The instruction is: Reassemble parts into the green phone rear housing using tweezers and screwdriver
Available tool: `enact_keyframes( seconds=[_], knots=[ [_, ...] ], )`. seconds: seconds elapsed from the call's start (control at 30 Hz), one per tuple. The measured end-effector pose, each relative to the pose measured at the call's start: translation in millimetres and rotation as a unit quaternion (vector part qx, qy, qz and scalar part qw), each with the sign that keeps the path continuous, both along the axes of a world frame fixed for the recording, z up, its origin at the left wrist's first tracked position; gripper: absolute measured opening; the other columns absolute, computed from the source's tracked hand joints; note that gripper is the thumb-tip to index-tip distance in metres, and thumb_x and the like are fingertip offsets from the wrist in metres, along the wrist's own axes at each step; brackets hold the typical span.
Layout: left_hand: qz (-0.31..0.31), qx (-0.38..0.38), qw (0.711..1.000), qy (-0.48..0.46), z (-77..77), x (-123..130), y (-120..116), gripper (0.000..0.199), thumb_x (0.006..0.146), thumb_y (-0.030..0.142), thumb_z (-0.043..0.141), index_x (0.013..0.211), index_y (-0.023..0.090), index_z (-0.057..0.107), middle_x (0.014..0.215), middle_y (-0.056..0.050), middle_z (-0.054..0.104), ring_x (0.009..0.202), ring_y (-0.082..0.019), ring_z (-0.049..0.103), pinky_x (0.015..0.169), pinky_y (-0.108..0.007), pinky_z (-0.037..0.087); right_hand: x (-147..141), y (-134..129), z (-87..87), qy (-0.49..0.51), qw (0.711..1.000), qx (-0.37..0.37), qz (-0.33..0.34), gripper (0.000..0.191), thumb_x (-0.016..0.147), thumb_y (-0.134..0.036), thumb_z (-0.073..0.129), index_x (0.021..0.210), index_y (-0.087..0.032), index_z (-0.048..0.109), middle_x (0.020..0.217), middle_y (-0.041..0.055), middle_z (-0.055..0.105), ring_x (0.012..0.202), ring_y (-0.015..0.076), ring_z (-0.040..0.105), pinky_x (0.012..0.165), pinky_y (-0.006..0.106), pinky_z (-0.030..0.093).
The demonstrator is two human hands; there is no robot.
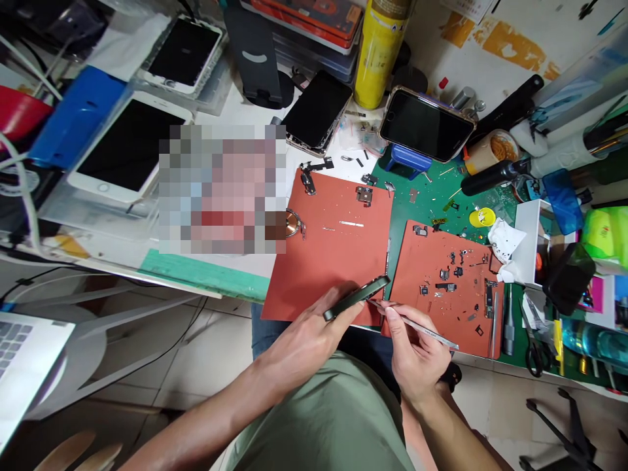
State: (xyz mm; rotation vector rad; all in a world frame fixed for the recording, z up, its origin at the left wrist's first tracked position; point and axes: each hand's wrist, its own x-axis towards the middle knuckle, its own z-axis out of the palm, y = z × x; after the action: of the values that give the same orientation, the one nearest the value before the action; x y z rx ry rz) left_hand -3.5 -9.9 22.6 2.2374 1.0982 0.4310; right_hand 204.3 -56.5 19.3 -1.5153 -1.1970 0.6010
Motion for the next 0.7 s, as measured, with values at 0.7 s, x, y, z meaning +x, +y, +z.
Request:
enact_keyframes(
  seconds=[0.7],
  knots=[
    [-0.014,0.104,0.994,0.022,-7.3,-1.0,1.1,0.065,0.106,0.005,0.054,0.168,0.025,0.051,0.146,-0.009,0.078,0.124,-0.030,0.081,0.106,-0.044,0.069,0.2,0.4,1.8,-0.016,1.000,-0.012,-0.006,0.016,0.100,-0.013,0.078,0.110,-0.024,0.084,0.103,0.0059,0.087,0.091,0.0244,0.088,0.085,0.036,0.075]
  ],
)
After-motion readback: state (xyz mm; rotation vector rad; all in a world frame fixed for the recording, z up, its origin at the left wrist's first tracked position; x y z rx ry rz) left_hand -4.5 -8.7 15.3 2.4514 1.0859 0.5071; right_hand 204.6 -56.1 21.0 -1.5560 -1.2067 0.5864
